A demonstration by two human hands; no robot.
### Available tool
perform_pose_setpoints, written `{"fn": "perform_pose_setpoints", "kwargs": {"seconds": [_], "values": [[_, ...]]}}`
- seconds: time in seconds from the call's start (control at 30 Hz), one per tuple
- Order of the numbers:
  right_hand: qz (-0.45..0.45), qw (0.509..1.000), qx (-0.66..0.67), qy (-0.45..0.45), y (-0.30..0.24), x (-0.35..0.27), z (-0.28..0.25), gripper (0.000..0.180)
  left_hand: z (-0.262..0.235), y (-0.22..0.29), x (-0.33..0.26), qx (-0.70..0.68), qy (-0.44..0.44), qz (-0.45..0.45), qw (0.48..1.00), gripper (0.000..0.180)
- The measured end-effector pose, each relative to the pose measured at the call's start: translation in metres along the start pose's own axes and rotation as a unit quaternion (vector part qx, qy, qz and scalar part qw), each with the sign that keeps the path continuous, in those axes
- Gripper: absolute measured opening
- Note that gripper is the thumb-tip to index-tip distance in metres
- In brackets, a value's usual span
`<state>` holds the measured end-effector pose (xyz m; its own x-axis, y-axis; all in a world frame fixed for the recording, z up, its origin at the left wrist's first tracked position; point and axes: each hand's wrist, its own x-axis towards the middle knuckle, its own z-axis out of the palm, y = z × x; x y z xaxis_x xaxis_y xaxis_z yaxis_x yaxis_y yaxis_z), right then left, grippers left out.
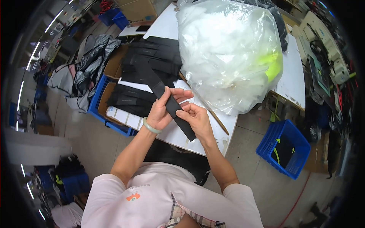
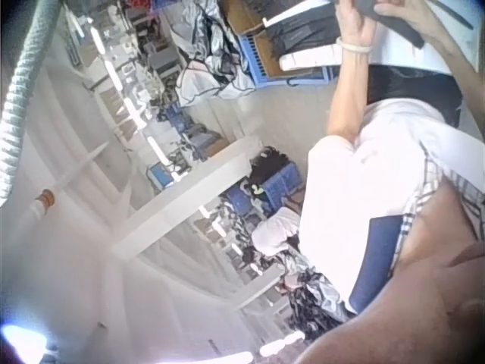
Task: Applying adhesive labels to black fabric straps on a worktable.
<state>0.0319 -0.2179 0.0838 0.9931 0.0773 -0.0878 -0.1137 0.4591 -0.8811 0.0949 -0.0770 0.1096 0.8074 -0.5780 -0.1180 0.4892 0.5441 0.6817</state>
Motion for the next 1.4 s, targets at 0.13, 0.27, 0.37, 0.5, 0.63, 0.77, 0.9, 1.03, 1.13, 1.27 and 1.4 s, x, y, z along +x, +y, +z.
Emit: {"fn": "perform_pose_setpoints", "kwargs": {"seconds": [0.13, 0.27, 0.37, 0.5, 0.63, 0.77, 0.9, 1.03, 1.13, 1.27, 1.4], "values": [[-0.029, 0.997, -0.056, 0.049, 0.020, -0.007, 0.028, 0.011, -0.017, 0.018, -0.018, 0.117, -0.053, 0.053, 0.990, 0.044], [-0.074, 0.963, -0.199, 0.166, 0.040, -0.026, 0.057, 0.008, -0.043, 0.057, -0.050, 0.136, -0.051, 0.012, 0.989, 0.048], [-0.270, 0.819, -0.438, 0.253, 0.041, -0.042, 0.078, 0.012, -0.078, 0.081, -0.086, 0.181, 0.012, -0.058, 0.982, 0.047], [-0.338, 0.619, -0.668, 0.237, 0.061, -0.077, 0.064, 0.021, -0.119, 0.056, -0.163, 0.435, -0.012, -0.031, 0.900, 0.024], [-0.289, 0.578, -0.736, 0.201, 0.107, -0.094, 0.046, 0.029, -0.104, 0.014, -0.157, 0.657, -0.222, 0.241, 0.679, 0.052], [-0.194, 0.576, -0.772, 0.183, 0.106, -0.123, 0.041, 0.039, -0.110, -0.030, -0.136, 0.793, -0.208, 0.226, 0.527, 0.067], [-0.161, 0.588, -0.770, 0.188, 0.101, -0.142, 0.016, 0.043, -0.102, -0.045, -0.124, 0.782, -0.216, 0.207, 0.547, 0.059], [-0.166, 0.592, -0.766, 0.185, 0.096, -0.143, 0.006, 0.040, -0.103, -0.054, -0.110, 0.787, -0.234, 0.256, 0.510, 0.052], [-0.165, 0.603, -0.757, 0.189, 0.097, -0.142, -0.002, 0.042, -0.102, -0.058, -0.111, 0.801, -0.225, 0.253, 0.494, 0.048], [-0.163, 0.620, -0.743, 0.191, 0.104, -0.141, -0.007, 0.046, -0.101, -0.055, -0.111, 0.812, -0.223, 0.230, 0.488, 0.049], [-0.160, 0.633, -0.732, 0.193, 0.103, -0.142, -0.006, 0.042, -0.094, -0.050, -0.111, 0.814, -0.228, 0.200, 0.496, 0.055]]}}
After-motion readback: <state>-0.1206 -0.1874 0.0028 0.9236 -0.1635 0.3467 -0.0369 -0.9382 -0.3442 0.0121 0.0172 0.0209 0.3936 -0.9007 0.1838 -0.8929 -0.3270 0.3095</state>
